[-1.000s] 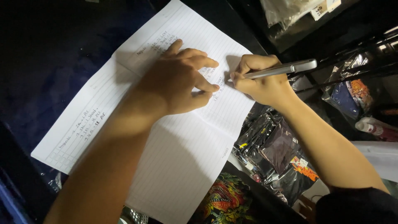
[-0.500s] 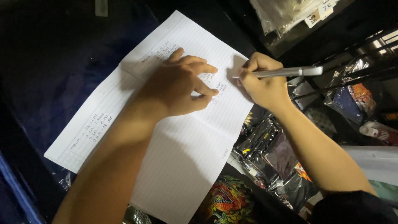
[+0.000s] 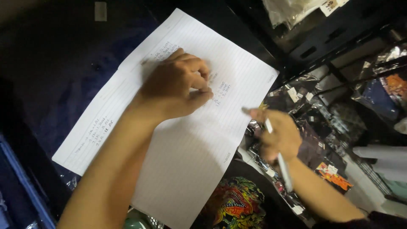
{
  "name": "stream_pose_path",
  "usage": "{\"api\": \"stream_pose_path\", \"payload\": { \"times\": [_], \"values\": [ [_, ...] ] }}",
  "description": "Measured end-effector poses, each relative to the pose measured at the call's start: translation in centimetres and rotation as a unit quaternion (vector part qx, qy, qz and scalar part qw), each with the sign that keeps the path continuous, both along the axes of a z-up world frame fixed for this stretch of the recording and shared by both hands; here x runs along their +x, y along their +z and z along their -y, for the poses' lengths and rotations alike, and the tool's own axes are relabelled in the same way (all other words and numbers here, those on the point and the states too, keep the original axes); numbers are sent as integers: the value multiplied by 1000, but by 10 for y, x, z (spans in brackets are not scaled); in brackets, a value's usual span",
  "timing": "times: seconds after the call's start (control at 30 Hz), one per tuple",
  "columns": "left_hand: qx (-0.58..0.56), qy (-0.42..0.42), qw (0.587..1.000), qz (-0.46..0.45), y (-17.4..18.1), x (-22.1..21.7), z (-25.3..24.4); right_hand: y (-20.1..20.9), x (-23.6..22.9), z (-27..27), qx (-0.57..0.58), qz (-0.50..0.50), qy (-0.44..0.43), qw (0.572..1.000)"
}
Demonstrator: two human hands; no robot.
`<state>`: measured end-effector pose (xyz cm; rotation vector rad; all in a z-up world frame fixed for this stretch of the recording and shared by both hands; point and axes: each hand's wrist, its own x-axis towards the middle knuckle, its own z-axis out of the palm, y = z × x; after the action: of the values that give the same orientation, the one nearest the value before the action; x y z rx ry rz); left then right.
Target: The person writes in a notebook with a pen, then reaches into a green basket to pick up a packaged item. They continue writing in the notebook while occasionally looking at the items on the shelf.
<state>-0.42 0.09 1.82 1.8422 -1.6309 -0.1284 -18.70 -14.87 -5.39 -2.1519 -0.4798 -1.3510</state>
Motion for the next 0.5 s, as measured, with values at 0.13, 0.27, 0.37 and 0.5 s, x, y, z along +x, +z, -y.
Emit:
{"api": "stream_pose_path", "payload": {
  "times": [0.13, 0.27, 0.37, 0.5],
  "values": [
    [-18, -5, 1000, -1, 5, -5, 3, -1, -15, -18, -104, -97, 23, 990],
    [-17, -11, 999, 38, 13, -9, 3, 12, -16, -29, -143, -65, -35, 987],
    [88, 30, 994, 56, 25, -11, 6, 27, -12, -34, -161, -31, -98, 982],
    [411, 50, 910, 30, 62, -35, 1, 47, -8, -39, -144, 12, -117, 983]
  ]
}}
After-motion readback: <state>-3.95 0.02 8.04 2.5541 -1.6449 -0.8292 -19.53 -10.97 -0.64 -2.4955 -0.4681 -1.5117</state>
